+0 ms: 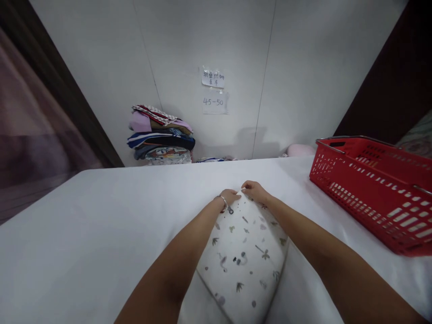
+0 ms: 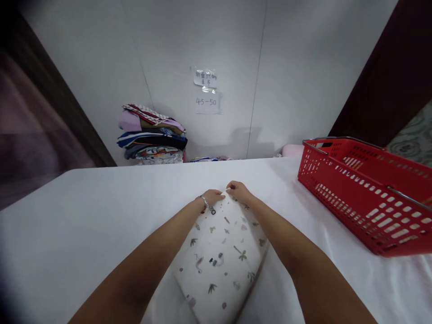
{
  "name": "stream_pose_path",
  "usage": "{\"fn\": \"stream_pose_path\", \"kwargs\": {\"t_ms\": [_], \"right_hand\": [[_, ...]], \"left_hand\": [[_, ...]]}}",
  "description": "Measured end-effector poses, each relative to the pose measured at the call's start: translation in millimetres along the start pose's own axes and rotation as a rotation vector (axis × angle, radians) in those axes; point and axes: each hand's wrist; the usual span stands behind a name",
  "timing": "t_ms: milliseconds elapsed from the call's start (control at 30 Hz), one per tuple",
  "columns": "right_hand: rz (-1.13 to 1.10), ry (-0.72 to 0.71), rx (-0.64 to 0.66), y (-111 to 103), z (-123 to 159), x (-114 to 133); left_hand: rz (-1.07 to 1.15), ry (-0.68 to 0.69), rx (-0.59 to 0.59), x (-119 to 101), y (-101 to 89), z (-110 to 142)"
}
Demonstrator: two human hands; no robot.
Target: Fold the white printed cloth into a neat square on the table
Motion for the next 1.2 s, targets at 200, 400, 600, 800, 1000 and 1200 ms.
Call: {"fn": "stream_pose_path", "kwargs": {"t_ms": [200, 400, 600, 800, 1000, 1200], "right_hand": [[0.141, -0.029, -0.039, 1, -2, 4], [0.147, 0.018, -0.020, 3, -1, -2], [0.209, 0.034, 0.003, 5, -3, -9], [0.288, 0.025, -0.071, 7, 4, -1], [0.362, -0.052, -0.153, 13, -1, -6], [0.529, -0.018, -0.132, 16, 1, -6]], "left_hand": [[-0.039, 0.018, -0.043, 3, -5.1, 23], [-0.129, -0.017, -0.084, 14, -8.3, 58], [-0.321, -0.023, -0.099, 24, -3.9, 81], [-0.522, -0.010, -0.116, 21, 8.3, 88], [-0.577, -0.030, -0.105, 19, 10.5, 89], [-0.620, -0.037, -0.114, 24, 13.3, 84]]}}
Point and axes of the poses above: each hand's wrist, its own z-axis away from the middle knuckle, its own y-axis out of the palm, x = y × z, and after that the axes turned 10 degrees about y, right-handed
